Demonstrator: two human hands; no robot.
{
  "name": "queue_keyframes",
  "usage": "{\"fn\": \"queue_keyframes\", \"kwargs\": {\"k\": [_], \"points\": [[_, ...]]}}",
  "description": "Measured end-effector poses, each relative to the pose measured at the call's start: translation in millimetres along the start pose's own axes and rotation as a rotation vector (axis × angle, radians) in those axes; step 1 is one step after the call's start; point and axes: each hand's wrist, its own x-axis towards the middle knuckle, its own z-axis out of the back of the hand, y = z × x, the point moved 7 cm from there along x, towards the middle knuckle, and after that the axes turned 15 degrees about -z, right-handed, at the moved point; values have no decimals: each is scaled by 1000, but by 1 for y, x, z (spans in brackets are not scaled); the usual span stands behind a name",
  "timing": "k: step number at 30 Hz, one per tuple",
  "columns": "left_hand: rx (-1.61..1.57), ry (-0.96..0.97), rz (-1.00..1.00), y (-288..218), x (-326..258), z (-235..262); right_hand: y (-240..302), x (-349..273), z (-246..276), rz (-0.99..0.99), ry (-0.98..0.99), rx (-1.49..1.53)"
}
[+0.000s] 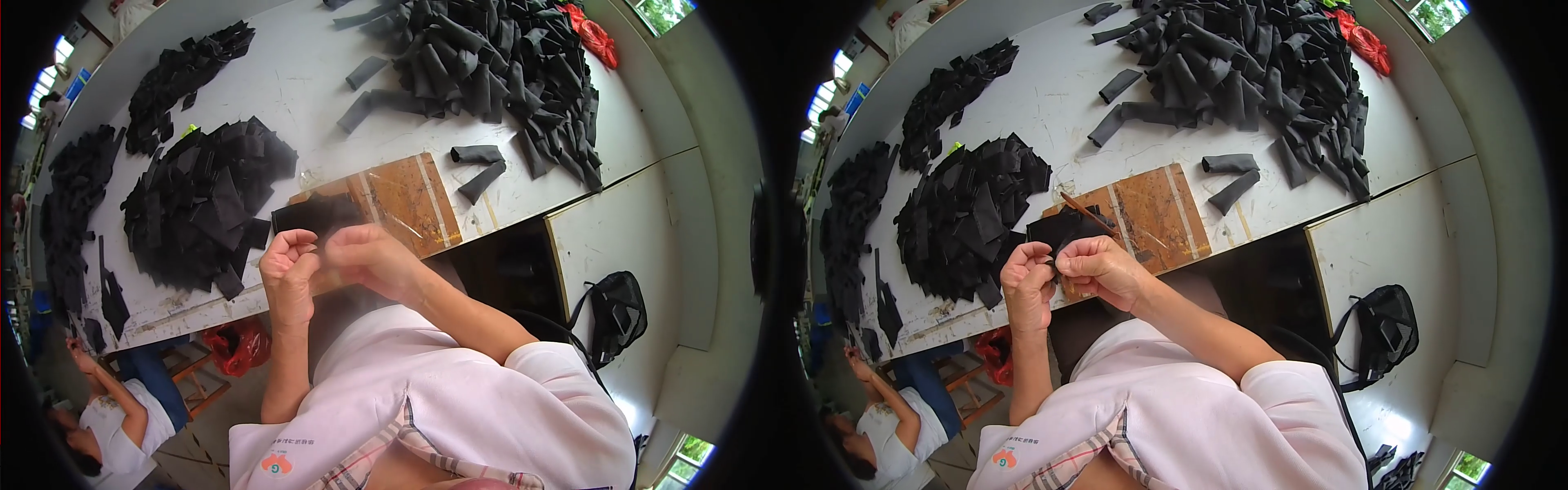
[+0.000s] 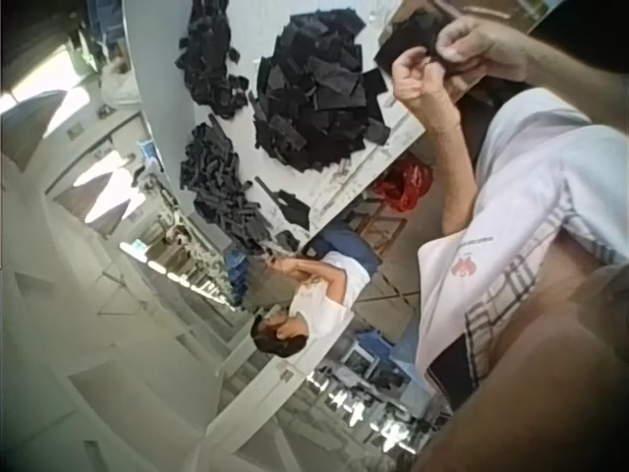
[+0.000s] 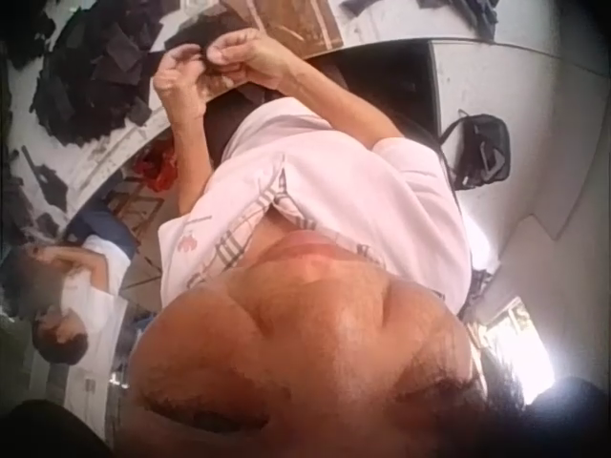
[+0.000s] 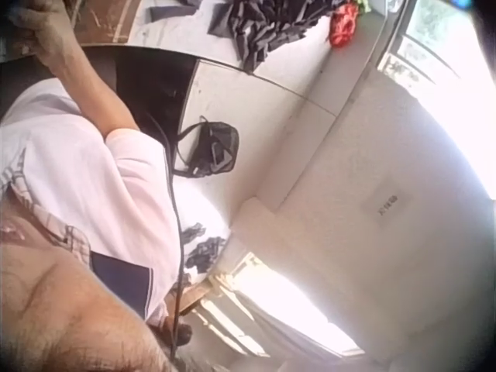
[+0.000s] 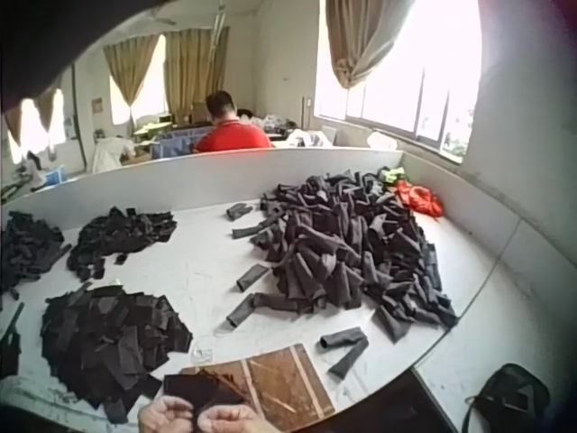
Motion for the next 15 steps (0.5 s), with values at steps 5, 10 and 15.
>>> {"fn": "queue_keyframes", "kwargs": {"k": [5, 10, 15], "points": [[530, -68, -425, -17, -6, -3, 2, 0, -6, 11, -17, -97], [-284, 36, 45, 2, -9, -12, 5, -5, 9, 44, -158, -110], [-803, 421, 220, -24, -27, -52, 24, -24, -18, 366, 88, -297]]}}
